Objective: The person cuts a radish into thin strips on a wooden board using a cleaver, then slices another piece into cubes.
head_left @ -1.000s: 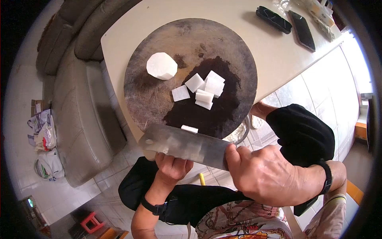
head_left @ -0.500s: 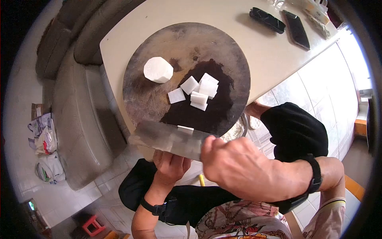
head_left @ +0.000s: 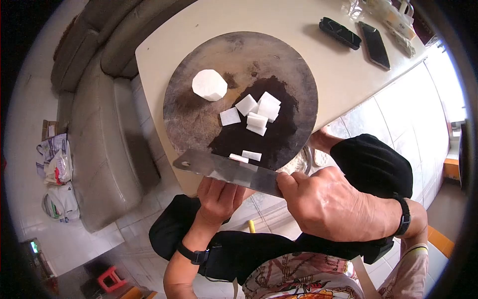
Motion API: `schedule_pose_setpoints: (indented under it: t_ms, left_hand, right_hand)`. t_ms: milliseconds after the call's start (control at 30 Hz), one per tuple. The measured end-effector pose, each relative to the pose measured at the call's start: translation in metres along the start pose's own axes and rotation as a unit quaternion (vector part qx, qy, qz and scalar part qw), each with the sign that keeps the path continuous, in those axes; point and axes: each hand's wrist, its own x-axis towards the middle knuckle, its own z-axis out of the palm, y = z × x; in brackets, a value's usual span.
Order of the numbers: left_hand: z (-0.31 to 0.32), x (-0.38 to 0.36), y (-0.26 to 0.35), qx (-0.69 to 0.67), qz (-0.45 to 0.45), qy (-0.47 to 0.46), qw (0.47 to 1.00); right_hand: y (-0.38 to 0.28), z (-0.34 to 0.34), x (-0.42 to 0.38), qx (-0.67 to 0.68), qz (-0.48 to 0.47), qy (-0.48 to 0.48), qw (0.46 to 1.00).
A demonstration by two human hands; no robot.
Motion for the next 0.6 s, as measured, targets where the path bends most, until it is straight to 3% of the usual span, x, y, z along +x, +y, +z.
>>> schedule_pose_setpoints:
  t_ms: [600]
  left_hand:
    - [-0.007, -0.004, 0.002, 0.001, -0.028, -0.047, 0.998]
  right_hand:
    - [-0.004, -0.006, 0.011, -0.03, 0.001, -0.057, 0.998]
